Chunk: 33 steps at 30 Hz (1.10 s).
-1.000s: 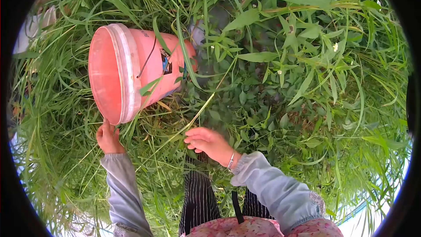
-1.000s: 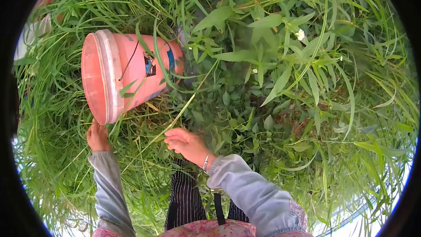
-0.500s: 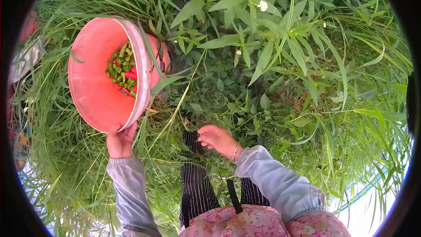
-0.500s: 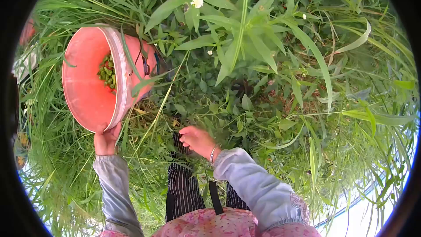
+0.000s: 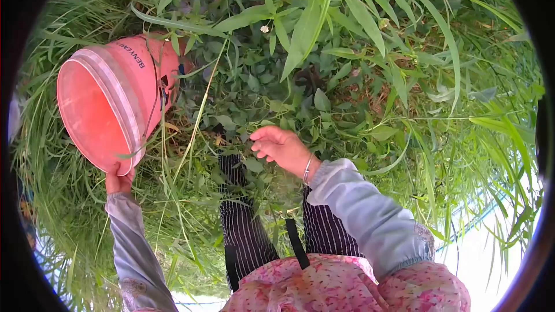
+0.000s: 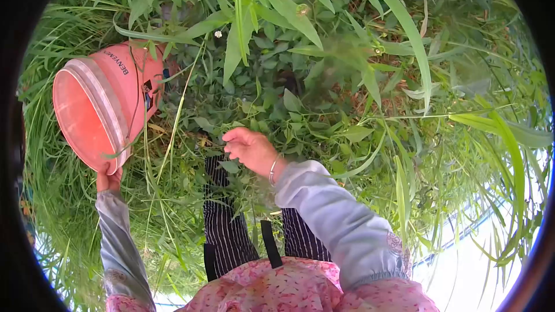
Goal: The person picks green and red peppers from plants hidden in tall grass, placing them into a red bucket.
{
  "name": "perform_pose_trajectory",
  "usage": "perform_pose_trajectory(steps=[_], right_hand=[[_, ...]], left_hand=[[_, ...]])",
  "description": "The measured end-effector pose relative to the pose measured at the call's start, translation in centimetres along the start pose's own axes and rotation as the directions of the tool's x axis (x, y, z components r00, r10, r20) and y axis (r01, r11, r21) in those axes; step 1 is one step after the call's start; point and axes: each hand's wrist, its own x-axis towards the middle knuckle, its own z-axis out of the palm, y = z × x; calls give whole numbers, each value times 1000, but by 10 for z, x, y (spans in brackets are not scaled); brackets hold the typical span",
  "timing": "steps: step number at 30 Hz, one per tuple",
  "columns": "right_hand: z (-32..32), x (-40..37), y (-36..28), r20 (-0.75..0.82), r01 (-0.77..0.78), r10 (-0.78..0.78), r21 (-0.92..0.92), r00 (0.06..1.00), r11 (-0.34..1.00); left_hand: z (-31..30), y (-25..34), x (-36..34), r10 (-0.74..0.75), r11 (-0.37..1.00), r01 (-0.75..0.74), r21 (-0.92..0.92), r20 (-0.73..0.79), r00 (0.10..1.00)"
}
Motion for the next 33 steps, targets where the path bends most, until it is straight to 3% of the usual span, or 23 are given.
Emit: perform_pose_trajectory(steps=[3, 7, 12, 16, 18, 20, 22, 23, 24, 25, 28, 29, 33], right_hand=[[-15, 5, -3, -49, -17, 14, -43, 999, 999], [-16, -1, 10, -72, -61, 59, -28, 996, 998], [-11, -1, 6, -67, -51, 52, 8, 996, 999], [-25, 9, -13, -105, 122, -115, 66, 988, 990], [-38, 18, -36, -247, 277, -252, 76, 936, 958], [-67, 43, -38, -285, 437, -540, -354, 792, 827], [-79, 50, -47, -179, 314, -558, -672, 810, 671], [-84, 48, -49, -130, 238, -548, -801, 826, 550], [-85, 47, -41, -47, 178, -383, -829, 923, 529], [-81, 46, -27, -7, 145, -294, -859, 956, 490], [-56, 39, 4, 152, 144, 8, -952, 988, 268], [-50, 37, 16, 149, 134, 45, -963, 988, 236], [-46, 43, 54, 23, -5, 72, -932, 997, 363]], left_hand=[[31, -12, -30, 96, 994, -92, 50, -74, 993], [74, -20, -85, 76, 994, -79, -82, -37, 996], [87, -72, -118, 79, 996, -82, -47, -55, 995], [81, -107, -102, 136, 989, -144, -45, -152, 979], [64, -95, -91, 59, 998, -59, 4, -90, 994], [49, -84, -83, -6, 997, 15, 75, -119, 993], [46, -74, -81, -8, 989, 33, 145, -166, 986], [44, -69, -80, -21, 987, 45, 153, -159, 987], [42, -67, -77, -33, 986, 58, 158, -154, 988], [39, -64, -75, -61, 984, 79, 161, -118, 991], [38, -63, -76, -61, 989, 73, 131, -91, 994], [44, -64, -79, -22, 990, 33, 136, -81, 996], [97, -83, -115, 68, 996, -61, 62, -105, 992]])
